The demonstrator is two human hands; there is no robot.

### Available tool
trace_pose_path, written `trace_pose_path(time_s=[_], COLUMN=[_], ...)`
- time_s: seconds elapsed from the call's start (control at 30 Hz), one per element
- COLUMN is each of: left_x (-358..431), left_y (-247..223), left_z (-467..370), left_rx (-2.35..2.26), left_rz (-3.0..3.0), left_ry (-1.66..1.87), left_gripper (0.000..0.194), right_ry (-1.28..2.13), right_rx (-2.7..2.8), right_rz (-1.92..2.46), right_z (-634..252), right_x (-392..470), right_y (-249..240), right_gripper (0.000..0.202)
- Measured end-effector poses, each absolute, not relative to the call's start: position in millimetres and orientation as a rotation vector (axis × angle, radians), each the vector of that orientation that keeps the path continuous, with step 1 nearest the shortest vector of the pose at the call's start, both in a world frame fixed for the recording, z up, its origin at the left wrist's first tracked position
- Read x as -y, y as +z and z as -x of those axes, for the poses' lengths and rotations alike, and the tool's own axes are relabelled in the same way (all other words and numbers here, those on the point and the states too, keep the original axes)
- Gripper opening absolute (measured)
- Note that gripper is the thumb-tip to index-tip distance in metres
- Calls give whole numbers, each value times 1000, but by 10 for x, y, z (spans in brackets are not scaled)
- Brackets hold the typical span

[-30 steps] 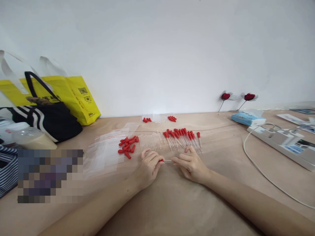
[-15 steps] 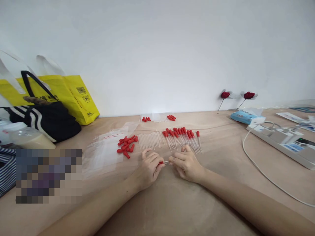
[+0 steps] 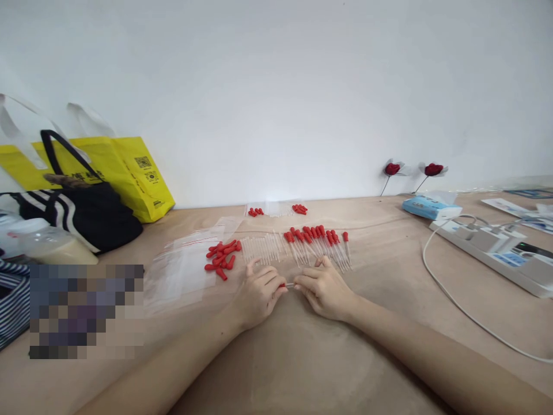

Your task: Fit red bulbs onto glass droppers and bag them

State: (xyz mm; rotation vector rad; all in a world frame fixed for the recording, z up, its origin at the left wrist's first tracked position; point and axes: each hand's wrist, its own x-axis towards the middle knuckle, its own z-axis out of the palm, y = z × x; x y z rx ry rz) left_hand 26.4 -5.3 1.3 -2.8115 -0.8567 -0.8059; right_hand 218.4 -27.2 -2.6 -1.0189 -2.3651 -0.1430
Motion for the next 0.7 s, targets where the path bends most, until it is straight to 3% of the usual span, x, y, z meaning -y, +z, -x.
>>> trace_pose_path(time_s=[0.17, 0.33, 0.47, 0.7], left_x=[-29, -241, -418, -490], left_y=[102, 153, 130, 170], left_z=[-236, -79, 105, 246], left_rx=[913, 1350, 1651, 1662], left_rz=[2665, 2345, 2204, 2116], left_ry=[-867, -916, -857, -766], left_gripper=[18, 29, 22, 16], right_ry=[-227, -58, -47, -84], right_rx=[2326, 2001, 1824, 1853], right_rz=[1252, 1578, 1829, 1998], right_z=[-2138, -2034, -1837, -1624], right_x=[264, 13, -283, -482], right_y=[41, 75, 95, 92], right_gripper=[19, 18, 22, 18])
